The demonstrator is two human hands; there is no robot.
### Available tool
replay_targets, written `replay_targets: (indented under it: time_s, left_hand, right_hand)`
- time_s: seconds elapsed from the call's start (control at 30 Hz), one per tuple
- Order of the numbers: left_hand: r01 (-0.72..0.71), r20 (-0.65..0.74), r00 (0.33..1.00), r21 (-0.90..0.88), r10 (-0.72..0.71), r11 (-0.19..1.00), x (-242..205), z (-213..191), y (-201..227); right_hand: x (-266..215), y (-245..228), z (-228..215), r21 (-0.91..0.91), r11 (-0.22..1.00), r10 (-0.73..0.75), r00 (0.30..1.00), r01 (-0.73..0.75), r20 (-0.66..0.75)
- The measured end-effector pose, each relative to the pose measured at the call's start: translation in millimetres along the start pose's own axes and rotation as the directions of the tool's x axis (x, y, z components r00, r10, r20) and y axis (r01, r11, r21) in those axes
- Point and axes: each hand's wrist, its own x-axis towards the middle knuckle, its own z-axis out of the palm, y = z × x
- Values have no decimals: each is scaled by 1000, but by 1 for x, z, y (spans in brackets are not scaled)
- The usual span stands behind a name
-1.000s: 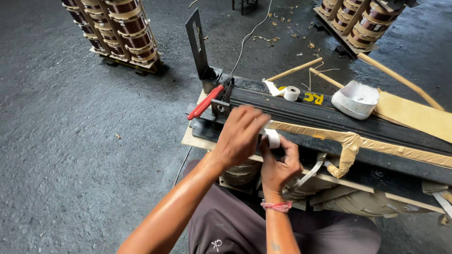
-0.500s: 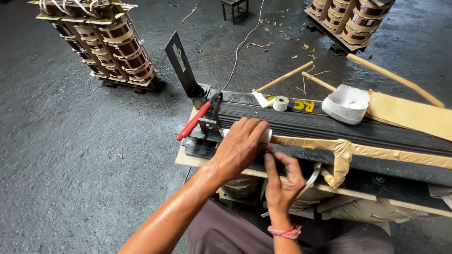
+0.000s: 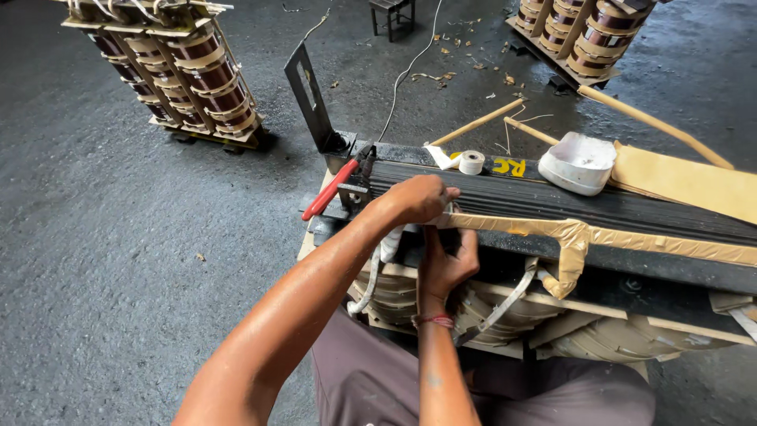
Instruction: The person sits on the floor and wraps a white tape around a long black rod clamped in a jig. They repeatedly wind the tape along the rod's length, adjusting the roll and smoothing the tape as they progress.
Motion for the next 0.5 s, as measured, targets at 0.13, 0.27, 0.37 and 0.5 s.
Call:
replay_targets:
  time_s: [0.13,0.27,0.37,0.5]
  left_hand:
    - [-226,-237,941,94,242,970,-22,1,4]
    - [-556,-641,571,159,514,816,-81,-6,11]
    - [-664,-591,517,179,619,726,-129,-13,26]
    - [-621,-465,670,77,579,780,-147,-18,47]
  right_hand:
    - [-7,1,-25,-235,950,-201,978,207,48]
    - [-10,-21,-46,-275,945,-162,984,178,80]
    - [-2,-41,-58,-227,909,-324,935,350,148]
    - [14,-52,-48,-387,823,-383,910,415,161]
